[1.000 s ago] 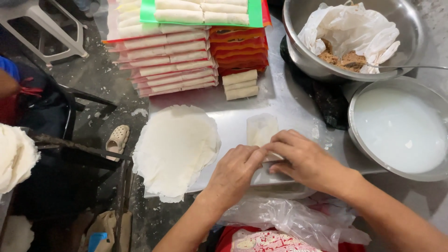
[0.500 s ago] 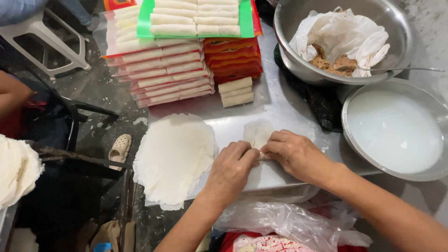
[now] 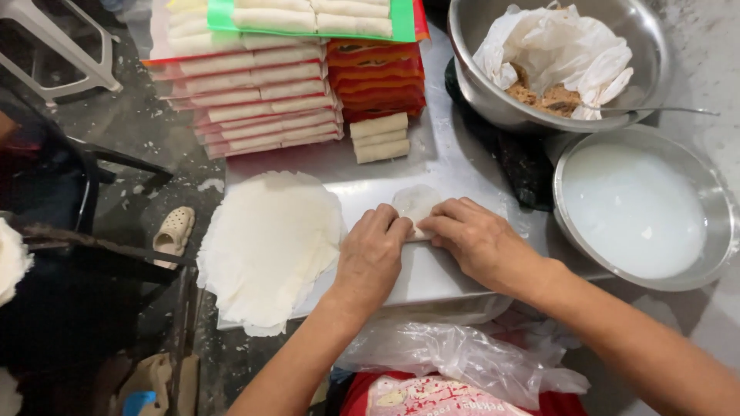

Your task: Rolling spring rolls by placing filling on wrappers and folding them into cylinders.

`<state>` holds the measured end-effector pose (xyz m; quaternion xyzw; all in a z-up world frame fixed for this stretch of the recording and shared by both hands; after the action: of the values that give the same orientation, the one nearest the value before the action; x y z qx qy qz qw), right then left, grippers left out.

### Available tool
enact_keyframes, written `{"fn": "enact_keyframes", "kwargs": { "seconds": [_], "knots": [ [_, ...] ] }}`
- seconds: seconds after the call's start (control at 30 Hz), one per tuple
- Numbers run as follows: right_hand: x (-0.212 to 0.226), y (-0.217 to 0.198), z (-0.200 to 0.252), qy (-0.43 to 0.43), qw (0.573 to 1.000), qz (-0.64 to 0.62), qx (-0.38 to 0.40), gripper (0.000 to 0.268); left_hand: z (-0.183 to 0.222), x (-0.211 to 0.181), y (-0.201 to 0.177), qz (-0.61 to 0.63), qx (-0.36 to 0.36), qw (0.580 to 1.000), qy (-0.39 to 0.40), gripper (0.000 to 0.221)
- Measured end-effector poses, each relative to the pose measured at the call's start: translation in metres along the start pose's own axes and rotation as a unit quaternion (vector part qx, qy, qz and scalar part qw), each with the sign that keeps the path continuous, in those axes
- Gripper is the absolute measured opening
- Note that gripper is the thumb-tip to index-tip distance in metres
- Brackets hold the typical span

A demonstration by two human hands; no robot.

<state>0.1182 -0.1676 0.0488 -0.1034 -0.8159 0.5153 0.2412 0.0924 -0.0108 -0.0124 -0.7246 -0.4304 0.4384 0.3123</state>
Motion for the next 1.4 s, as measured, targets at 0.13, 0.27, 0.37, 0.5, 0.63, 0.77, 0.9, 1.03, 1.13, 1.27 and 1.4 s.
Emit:
{"fn": "enact_keyframes", "kwargs": {
  "seconds": [0.13, 0.27, 0.37, 0.5, 0.63, 0.77, 0.9, 1.03, 1.13, 1.27, 1.4],
  "knots": [
    [-0.012, 0.005, -0.003, -0.003, 0.999, -0.046, 0.01, 0.008, 0.002, -0.006, -0.014, -0.002, -0.001, 1.0, 0.01, 0.015],
    [-0.019, 0.014, 0.006, -0.02, 0.998, -0.026, -0.046, 0.01, 0.003, -0.005, -0.019, -0.024, 0.01, 0.999, 0.027, 0.005],
    [-0.02, 0.009, 0.005, -0.028, 0.998, 0.004, -0.05, 0.008, -0.001, -0.002, -0.015, -0.027, 0.008, 0.999, 0.025, 0.006],
    [-0.036, 0.023, 0.012, -0.024, 0.999, 0.012, -0.047, 0.012, -0.004, 0.006, 0.006, -0.033, -0.001, 0.999, 0.023, 0.009],
    [-0.032, 0.018, 0.005, 0.004, 0.999, 0.025, -0.042, 0.014, -0.021, 0.009, 0.005, -0.007, -0.003, 1.0, 0.003, 0.01],
    [-0.04, 0.018, 0.002, 0.012, 0.999, 0.023, -0.048, 0.015, -0.033, 0.01, 0.012, -0.031, 0.003, 0.999, -0.01, 0.013],
    [-0.041, 0.018, 0.001, 0.009, 0.997, 0.06, -0.056, 0.018, -0.03, 0.006, -0.003, -0.017, 0.03, 0.999, -0.013, 0.014],
    [-0.041, 0.013, 0.0, 0.008, 0.998, 0.058, -0.032, 0.01, -0.03, 0.004, -0.004, -0.06, 0.054, 0.997, 0.015, 0.013],
    [-0.049, 0.017, 0.0, 0.009, 0.996, 0.058, -0.063, 0.018, -0.032, 0.006, 0.006, -0.079, 0.053, 0.995, 0.015, 0.019],
    [-0.046, 0.021, 0.001, -0.016, 0.982, 0.188, -0.022, 0.024, -0.037, 0.004, 0.011, -0.098, 0.047, 0.994, 0.01, 0.029],
    [-0.057, 0.029, -0.004, 0.05, 0.972, 0.216, 0.075, 0.047, -0.049, 0.007, 0.028, -0.129, 0.063, 0.99, -0.017, 0.034]
  ]
}}
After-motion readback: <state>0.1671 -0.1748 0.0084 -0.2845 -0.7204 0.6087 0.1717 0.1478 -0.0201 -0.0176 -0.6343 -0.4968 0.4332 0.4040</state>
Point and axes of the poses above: each hand's wrist, its own z-axis away from the middle knuckle, its own y-axis out of the palm, x = y × z, the point moved 4 cm from there along -z, towards the middle knuckle, and after that the axes turned 11 degrees about -y, right-handed, at the moved point
